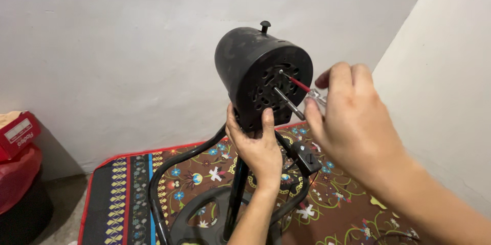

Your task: The person uses a screwdriver to unscrew the rear housing of a pedestal fan motor, removes the blade and other front components, and sets the detached parts, including the blade, guard, and knobs, on the floor beside them.

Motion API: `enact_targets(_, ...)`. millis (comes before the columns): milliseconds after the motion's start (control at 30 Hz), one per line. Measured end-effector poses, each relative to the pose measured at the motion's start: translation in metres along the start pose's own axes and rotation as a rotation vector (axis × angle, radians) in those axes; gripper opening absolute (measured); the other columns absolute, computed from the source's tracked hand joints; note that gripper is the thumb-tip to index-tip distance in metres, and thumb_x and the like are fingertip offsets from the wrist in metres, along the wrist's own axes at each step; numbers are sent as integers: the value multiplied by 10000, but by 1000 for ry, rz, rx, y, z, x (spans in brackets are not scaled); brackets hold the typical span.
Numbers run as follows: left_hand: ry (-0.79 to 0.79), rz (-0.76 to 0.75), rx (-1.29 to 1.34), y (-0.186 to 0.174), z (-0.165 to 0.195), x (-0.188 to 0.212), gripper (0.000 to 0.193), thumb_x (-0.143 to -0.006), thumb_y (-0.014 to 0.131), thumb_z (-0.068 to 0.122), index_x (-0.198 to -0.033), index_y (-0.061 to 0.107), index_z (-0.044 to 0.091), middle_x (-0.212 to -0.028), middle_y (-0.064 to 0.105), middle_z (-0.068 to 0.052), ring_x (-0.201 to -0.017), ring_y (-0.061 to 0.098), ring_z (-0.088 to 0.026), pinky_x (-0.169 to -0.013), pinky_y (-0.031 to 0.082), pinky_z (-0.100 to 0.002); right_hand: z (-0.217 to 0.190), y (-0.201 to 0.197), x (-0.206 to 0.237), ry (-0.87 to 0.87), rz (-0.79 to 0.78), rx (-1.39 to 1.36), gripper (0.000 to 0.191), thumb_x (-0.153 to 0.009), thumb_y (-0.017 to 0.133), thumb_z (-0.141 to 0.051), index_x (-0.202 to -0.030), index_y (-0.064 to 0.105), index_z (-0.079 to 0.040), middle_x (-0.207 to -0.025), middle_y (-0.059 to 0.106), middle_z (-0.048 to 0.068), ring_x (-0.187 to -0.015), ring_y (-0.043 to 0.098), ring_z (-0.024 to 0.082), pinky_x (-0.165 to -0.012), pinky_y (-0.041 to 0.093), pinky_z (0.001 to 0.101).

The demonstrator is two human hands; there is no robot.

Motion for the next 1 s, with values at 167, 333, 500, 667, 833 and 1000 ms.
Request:
enact_targets(167, -43, -2, 62, -1, -1, 0, 516, -682, 586, 100, -1126, 334, 24, -1051, 343, -109, -966, 448, -187, -793, 423, -282, 9, 14, 1, 90, -135, 195, 166, -755, 522, -160, -663, 535, -22, -558, 504, 141, -497, 484, 306, -466, 386, 379)
enact_targets(333, -17, 9, 16, -1, 2, -1, 513, -683, 592, 98, -1125, 342, 19, -1050, 361, -112, -959, 453, -192, -803, 408, -282, 12, 13, 2, 120, -110, 96, 138, -729, 536, -124, -751, 522, 12, -636, 492, 157, -550, 489, 302, -499, 399, 367)
enact_targets(500, -30, 6, 1, -2, -2, -1, 520, -679, 596, 88, -1125, 336, 20, -1036, 363, -110, -946, 457, -186, -804, 407, -280, 15, 9, 7, 122, -104, 83, 125, -687, 546, -84, -746, 517, 22, -705, 484, 155, -619, 496, 293, -547, 408, 361)
enact_targets(667, -34, 17, 67, -1, -2, 0, 512, -683, 590, 82, -1126, 339, 23, -1041, 358, -105, -953, 460, -183, -812, 407, -281, 12, 3, 9, 75, -57, 66, 116, -674, 561, -60, -729, 504, 24, -702, 480, 150, -631, 492, 285, -559, 404, 352)
enact_targets(833, -26, 15, 34, -1, -1, 0, 507, -681, 591, 78, -1123, 350, 24, -1042, 364, -105, -952, 460, -181, -803, 413, -283, 11, 2, 9, 53, -26, 53, 118, -672, 571, -50, -731, 500, 24, -708, 472, 146, -631, 487, 282, -559, 403, 347)
enact_targets(1000, -9, 23, 28, -1, 0, 1, 505, -684, 591, 82, -1123, 349, 21, -1049, 369, -108, -951, 466, -180, -805, 412, -281, 7, 2, 10, 33, -3, 63, 121, -665, 570, -34, -760, 509, 11, -760, 468, 148, -650, 487, 278, -555, 399, 347)
Point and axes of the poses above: each hand's wrist, its own x-axis away from the middle knuckle, its own y-axis out of the palm, z = x × y, the point moved 10 cm from there along -x, towards the middle knuckle
